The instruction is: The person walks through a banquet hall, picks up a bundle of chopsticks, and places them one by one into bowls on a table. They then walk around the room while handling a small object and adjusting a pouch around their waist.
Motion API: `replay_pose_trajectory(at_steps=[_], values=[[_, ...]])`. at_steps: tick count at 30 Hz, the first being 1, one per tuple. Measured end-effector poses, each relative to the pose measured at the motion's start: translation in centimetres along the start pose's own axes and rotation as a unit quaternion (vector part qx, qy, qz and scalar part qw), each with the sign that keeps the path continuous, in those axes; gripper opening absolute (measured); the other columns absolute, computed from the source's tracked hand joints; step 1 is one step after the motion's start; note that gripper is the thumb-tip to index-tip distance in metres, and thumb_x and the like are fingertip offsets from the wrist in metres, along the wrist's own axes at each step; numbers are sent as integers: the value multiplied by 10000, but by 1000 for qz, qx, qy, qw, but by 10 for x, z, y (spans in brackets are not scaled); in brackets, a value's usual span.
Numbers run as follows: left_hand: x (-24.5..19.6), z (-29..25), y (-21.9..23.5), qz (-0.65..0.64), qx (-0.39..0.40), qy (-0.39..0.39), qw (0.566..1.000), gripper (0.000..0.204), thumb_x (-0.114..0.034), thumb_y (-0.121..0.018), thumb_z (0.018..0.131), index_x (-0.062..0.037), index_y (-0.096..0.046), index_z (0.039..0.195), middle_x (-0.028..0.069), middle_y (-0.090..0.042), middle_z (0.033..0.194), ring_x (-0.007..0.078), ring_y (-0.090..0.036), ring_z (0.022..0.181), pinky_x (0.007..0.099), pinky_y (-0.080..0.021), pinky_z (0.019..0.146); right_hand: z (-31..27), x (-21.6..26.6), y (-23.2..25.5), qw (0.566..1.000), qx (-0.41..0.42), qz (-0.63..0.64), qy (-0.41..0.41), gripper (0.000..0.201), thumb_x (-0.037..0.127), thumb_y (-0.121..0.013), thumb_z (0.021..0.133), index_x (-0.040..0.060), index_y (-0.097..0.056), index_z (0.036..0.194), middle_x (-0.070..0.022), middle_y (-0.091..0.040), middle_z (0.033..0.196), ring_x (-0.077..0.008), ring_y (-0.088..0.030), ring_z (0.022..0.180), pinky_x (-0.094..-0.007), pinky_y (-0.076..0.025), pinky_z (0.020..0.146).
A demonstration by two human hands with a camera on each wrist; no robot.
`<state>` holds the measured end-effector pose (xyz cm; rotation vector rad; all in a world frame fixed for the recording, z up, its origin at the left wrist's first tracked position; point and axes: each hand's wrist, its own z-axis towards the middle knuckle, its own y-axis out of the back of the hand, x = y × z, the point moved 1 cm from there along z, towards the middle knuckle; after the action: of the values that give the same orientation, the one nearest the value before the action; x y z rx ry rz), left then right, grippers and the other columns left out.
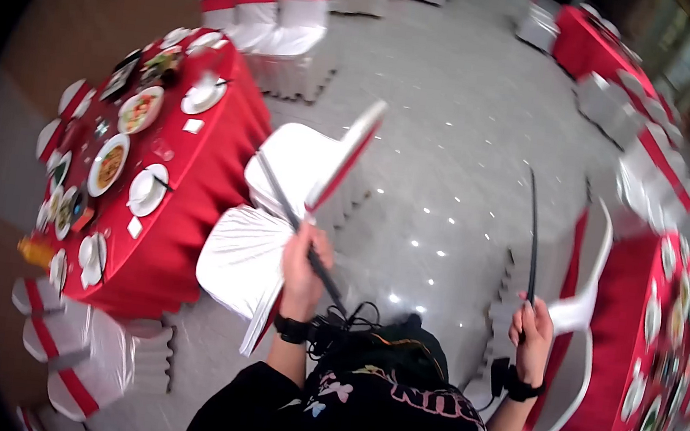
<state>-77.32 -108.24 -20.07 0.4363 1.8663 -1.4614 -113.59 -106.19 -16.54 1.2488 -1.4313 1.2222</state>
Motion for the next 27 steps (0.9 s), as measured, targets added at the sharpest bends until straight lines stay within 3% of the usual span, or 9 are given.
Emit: replay_pose_trajectory(at_steps=[3, 4, 7, 12, 16, 19, 27], values=[[4, 84, -58, 19, -12, 1, 1000, 343, -280, -385, 983, -91, -397, 698, -15, -351, 577, 80, -298, 464, 231, -244, 434, 140, 27, 11, 999, 48, -19, -13, 229, 150, -437, 958, 12, -508, 1127, 6, -484, 664, -50, -395, 456, -184, -283, 418], [3, 117, -69, 21, -32, -37, 999, 343, -278, -383, 984, -89, -397, 697, -16, -346, 572, 79, -295, 462, 230, -243, 434, 187, 37, 7, 997, 74, -17, -21, 226, 161, -444, 959, 2, -513, 1103, -2, -497, 675, -53, -415, 478, -187, -337, 435], [5, 217, -87, 21, -67, -137, 988, 351, -265, -372, 986, -87, -389, 685, -15, -331, 543, 75, -285, 450, 225, -231, 426, 330, 49, -5, 989, 146, -8, -17, 219, 139, -450, 953, -15, -512, 1095, -18, -506, 684, -59, -406, 441, -192, -337, 399], [43, 408, -119, -32, -68, -126, 989, 365, -265, -371, 985, -91, -376, 665, -14, -331, 538, 77, -278, 443, 227, -221, 417, 532, 76, -44, 980, 196, -19, -13, 220, 153, -442, 958, -12, -513, 1085, -17, -475, 677, -61, -390, 445, -192, -317, 405], [31, 521, -167, -14, -109, -160, 981, 347, -277, -375, 984, -89, -383, 691, -15, -342, 570, 73, -284, 473, 224, -243, 444, 666, 113, -88, 973, 226, -32, -18, 226, 150, -425, 964, -3, -511, 1106, -1, -450, 660, -56, -373, 453, -190, -309, 412], [16, 590, -162, 0, -157, -192, 969, 333, -271, -375, 985, -89, -395, 706, -17, -332, 572, 71, -272, 468, 226, -231, 436, 759, 126, -110, 967, 247, -49, -23, 229, 145, -420, 965, -3, -507, 1117, 4, -441, 658, -55, -369, 458, -189, -308, 415], [-1, 812, -128, 28, -301, -289, 909, 320, -270, -402, 976, -95, -399, 708, -15, -351, 560, 71, -306, 463, 220, -248, 430, 1081, 150, -225, 946, 318, -60, 12, 243, 153, -416, 969, -7, -508, 1126, 11, -428, 638, -47, -360, 474, -193, -308, 430]])
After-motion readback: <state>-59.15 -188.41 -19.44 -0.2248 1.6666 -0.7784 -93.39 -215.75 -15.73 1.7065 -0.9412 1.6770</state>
